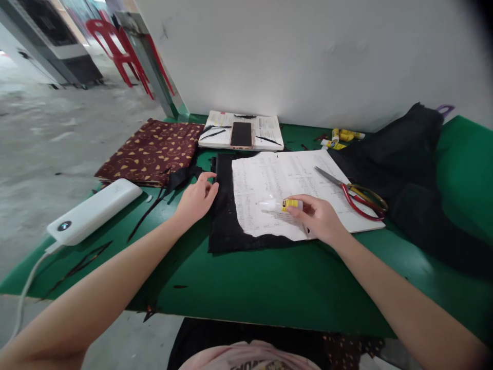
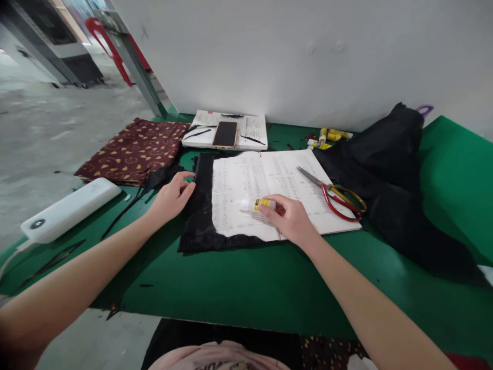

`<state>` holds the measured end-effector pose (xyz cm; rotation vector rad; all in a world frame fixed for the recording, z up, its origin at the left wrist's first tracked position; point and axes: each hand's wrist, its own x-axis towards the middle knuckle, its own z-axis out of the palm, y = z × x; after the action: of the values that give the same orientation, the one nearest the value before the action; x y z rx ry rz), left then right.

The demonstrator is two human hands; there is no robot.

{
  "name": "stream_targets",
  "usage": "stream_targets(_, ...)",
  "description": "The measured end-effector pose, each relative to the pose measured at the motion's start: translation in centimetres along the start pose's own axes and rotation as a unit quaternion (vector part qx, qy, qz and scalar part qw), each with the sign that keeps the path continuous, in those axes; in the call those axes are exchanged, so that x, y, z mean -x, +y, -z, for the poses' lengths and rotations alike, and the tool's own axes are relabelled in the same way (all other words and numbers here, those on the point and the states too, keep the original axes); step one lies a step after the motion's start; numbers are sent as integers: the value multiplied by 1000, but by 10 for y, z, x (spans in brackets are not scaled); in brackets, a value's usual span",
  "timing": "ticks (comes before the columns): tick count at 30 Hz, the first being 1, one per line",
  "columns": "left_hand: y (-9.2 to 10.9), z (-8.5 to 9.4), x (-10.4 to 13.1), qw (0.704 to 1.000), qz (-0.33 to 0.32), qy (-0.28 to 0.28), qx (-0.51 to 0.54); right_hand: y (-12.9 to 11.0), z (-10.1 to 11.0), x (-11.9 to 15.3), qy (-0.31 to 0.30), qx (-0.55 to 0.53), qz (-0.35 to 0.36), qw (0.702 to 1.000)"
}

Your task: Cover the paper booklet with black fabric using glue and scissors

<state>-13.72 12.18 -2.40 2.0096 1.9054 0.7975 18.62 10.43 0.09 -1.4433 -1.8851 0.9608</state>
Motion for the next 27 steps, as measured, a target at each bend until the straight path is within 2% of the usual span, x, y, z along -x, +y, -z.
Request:
stream_targets(8, -4, 3, -2, 1000, 3, -11, -15, -6, -8, 5, -34, 16, 19, 999)
stream_targets(20, -4, -1, -15, 979, -9, -12, -203, 2, -12, -5, -61, 14, 29, 998)
stream_targets(27, -10, -3, -20, 971, -24, -19, -236, 6, -11, -7, -78, -3, 19, 997)
